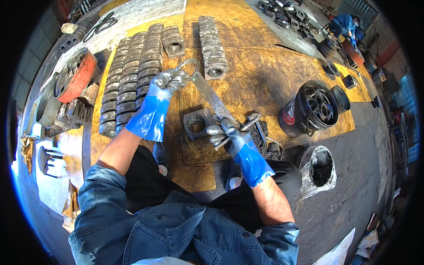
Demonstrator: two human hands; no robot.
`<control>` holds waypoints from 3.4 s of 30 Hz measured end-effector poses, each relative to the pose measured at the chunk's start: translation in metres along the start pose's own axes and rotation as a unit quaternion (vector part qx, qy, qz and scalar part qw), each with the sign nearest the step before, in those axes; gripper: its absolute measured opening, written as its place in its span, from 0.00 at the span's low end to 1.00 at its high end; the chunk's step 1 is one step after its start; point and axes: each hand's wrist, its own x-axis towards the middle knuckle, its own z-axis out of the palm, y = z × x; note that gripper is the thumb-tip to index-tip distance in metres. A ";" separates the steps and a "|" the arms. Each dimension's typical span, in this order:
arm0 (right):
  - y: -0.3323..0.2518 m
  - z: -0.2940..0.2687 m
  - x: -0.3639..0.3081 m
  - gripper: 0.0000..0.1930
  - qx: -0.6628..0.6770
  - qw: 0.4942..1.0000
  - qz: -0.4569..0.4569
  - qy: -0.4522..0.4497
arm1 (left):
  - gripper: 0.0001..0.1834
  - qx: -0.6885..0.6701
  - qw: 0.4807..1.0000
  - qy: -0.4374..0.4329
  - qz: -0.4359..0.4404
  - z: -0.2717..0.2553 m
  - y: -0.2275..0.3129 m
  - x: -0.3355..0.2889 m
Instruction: The person applies grease from a bucket to a metal ring and several metal components using a rod, then fits the ring into one of the components and taps it into place with a hammer.
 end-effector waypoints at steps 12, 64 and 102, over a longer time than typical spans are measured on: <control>-0.014 -0.016 -0.011 0.26 0.024 0.996 0.069 -0.058 | 0.12 0.342 0.935 0.001 0.096 0.023 0.024 -0.007; -0.019 -0.026 -0.015 0.20 -0.210 0.973 -0.097 0.005 | 0.09 0.542 0.835 -0.093 -0.020 0.016 0.032 -0.012; -0.019 -0.019 -0.019 0.24 -0.001 1.000 -0.020 -0.013 | 0.18 0.318 0.940 0.032 -0.115 0.015 0.038 0.003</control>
